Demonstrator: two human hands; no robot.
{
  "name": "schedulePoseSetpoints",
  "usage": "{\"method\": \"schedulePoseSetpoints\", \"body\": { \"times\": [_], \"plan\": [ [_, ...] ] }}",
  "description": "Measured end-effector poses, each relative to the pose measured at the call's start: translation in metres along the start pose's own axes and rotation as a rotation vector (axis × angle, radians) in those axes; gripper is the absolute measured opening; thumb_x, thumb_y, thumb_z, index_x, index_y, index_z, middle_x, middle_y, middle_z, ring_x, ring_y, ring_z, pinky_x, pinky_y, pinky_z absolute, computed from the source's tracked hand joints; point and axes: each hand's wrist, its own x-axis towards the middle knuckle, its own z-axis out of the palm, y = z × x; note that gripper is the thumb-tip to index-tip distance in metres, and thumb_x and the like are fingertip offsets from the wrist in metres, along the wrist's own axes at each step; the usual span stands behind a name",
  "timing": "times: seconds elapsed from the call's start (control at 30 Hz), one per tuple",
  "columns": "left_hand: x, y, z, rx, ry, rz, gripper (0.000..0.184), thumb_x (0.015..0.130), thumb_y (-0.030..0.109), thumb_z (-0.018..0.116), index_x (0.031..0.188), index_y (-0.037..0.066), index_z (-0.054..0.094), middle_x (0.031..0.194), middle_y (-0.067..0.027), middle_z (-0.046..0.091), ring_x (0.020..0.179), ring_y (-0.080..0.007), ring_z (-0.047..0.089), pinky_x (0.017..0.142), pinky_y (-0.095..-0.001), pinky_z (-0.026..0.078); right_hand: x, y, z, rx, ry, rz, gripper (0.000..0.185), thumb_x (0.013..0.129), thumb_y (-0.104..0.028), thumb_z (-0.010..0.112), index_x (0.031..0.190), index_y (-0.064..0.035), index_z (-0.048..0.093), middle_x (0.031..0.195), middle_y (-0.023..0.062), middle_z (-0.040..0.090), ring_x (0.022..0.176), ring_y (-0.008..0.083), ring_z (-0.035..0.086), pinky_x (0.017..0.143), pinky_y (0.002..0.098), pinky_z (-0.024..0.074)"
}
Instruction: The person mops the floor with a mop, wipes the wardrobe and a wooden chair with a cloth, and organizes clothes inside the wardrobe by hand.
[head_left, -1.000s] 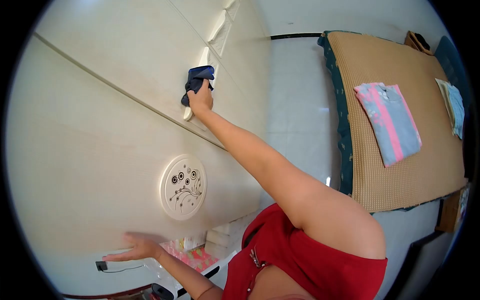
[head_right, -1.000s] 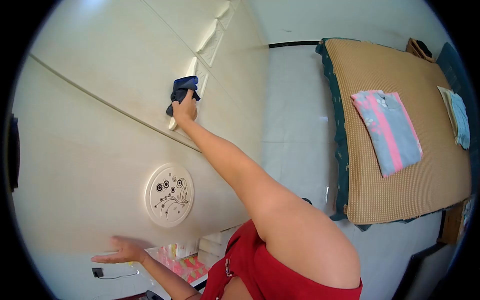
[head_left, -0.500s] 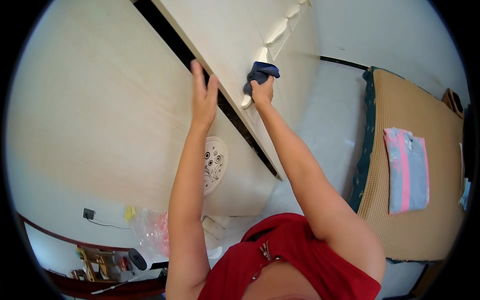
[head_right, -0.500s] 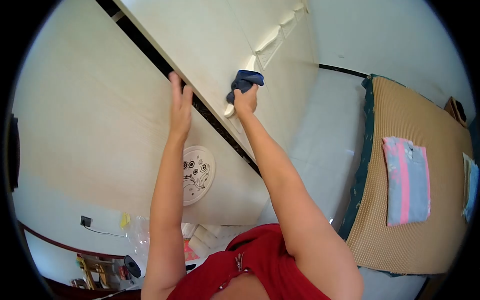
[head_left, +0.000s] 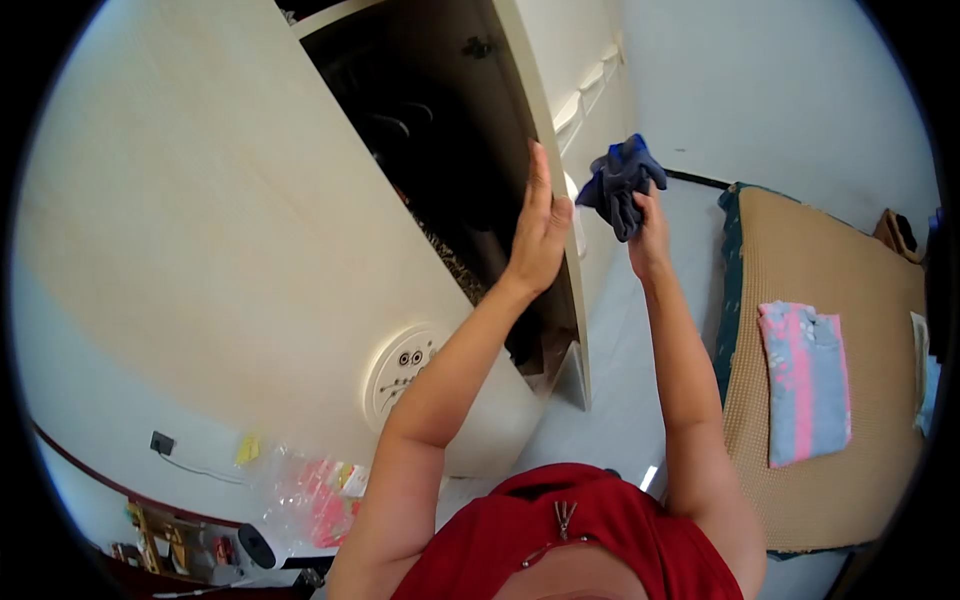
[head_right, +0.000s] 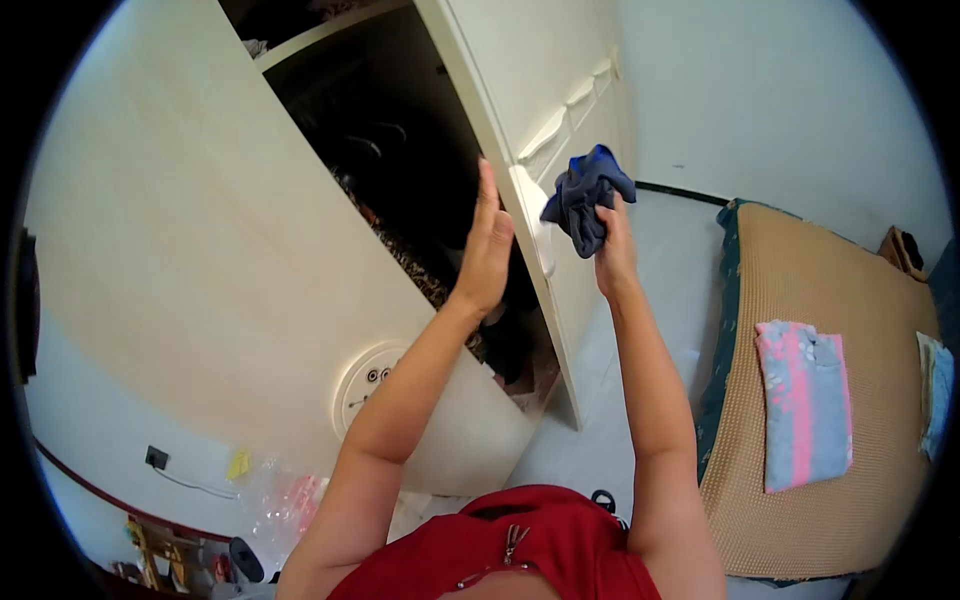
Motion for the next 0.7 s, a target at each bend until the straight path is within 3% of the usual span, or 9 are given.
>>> {"method": "schedulePoseSetpoints", "body": {
  "times": [0.07,0.17,0.23,0.3,0.4,0.5,0.53,0.63,0.7],
  "plan": [
    [0.009,0.003,0.02,-0.016,-0.001,0.023,0.08,0.102,0.053,0.033,0.155,0.0,0.004,0.162,-0.0208,0.006,0.151,-0.0331,0.007,0.121,-0.0381,0.009,-0.006,-0.034,0.012,0.011,-0.071,-0.123,0.05,0.097,-0.017,0.044,0.144,-0.0034,0.039,0.134,0.0059,0.051,0.119,0.0151,0.049,0.102,0.0286,0.0386],
    [0.021,-0.007,0.042,-0.037,-0.029,0.028,0.074,0.104,0.051,0.03,0.156,0.005,0.007,0.163,-0.0166,0.005,0.151,-0.0311,0.008,0.121,-0.0378,0.011,0.0,-0.048,0.002,-0.349,-0.253,-0.291,0.047,0.099,-0.018,0.04,0.144,-0.0017,0.04,0.138,0.0068,0.048,0.121,0.0155,0.048,0.105,0.0286,0.0356],
    [0.032,-0.023,0.057,-0.223,-0.049,-0.014,0.067,0.105,0.048,0.027,0.156,0.007,0.012,0.163,-0.0166,0.012,0.15,-0.0317,0.013,0.12,-0.0363,0.015,0.007,-0.053,0.016,-0.603,-0.282,-0.507,0.046,0.095,-0.008,0.046,0.139,0.0036,0.045,0.14,0.0171,0.045,0.128,0.0303,0.045,0.11,0.0357,0.0311],
    [0.036,-0.038,0.063,-0.298,-0.143,-0.141,0.065,0.105,0.047,0.027,0.155,0.005,0.019,0.16,-0.0182,0.022,0.147,-0.0345,0.021,0.118,-0.0366,0.02,0.016,-0.063,0.039,-0.961,-0.251,-0.848,0.05,0.089,-0.005,0.051,0.139,-0.0011,0.049,0.147,0.0228,0.038,0.132,0.0392,0.041,0.11,0.0417,0.0331],
    [0.052,-0.044,0.072,-0.407,-0.142,-0.333,0.063,0.106,0.045,0.027,0.152,0.003,0.026,0.156,-0.02,0.031,0.144,-0.0353,0.029,0.116,-0.0372,0.025,0.042,-0.072,0.06,-1.204,-0.018,-1.156,0.056,0.084,-0.002,0.055,0.139,-0.0109,0.053,0.153,0.0237,0.031,0.135,0.0444,0.037,0.108,0.0462,0.0356],
    [0.059,-0.033,0.071,-0.177,-0.227,-0.233,0.059,0.106,0.042,0.031,0.148,0.001,0.035,0.153,-0.0171,0.037,0.143,-0.0305,0.031,0.114,-0.0331,0.026,0.075,-0.07,0.049,-1.465,0.209,-1.229,0.06,0.082,-0.001,0.057,0.139,-0.0185,0.054,0.155,0.0219,0.028,0.136,0.0445,0.036,0.107,0.0487,0.0361],
    [0.061,-0.042,0.075,-0.096,-0.239,-0.135,0.06,0.103,0.044,0.041,0.148,0.004,0.037,0.151,-0.0176,0.039,0.144,-0.0343,0.028,0.117,-0.0384,0.022,0.086,-0.07,0.041,-1.507,0.201,-1.256,0.06,0.083,-0.001,0.057,0.14,-0.0202,0.054,0.156,0.0211,0.027,0.137,0.0435,0.036,0.107,0.05,0.036],
    [0.032,-0.05,0.059,0.735,-0.3,0.113,0.064,0.096,0.043,0.053,0.147,0.007,0.038,0.151,-0.0166,0.039,0.145,-0.0343,0.026,0.117,-0.0461,0.019,0.096,-0.078,0.016,-1.659,0.182,-1.185,0.065,0.08,-0.001,0.063,0.142,-0.016,0.051,0.157,0.0218,0.026,0.139,0.0459,0.031,0.111,0.0489,0.0333],
    [0.018,-0.072,0.037,0.903,-0.309,0.16,0.066,0.089,0.041,0.064,0.144,0.01,0.044,0.148,-0.0143,0.043,0.144,-0.0318,0.029,0.117,-0.0529,0.017,0.107,-0.073,-0.003,-1.684,0.156,-1.202,0.062,0.084,-0.006,0.06,0.143,-0.017,0.049,0.159,0.0186,0.022,0.142,0.0433,0.028,0.111,0.0536,0.0301]
  ]
}}
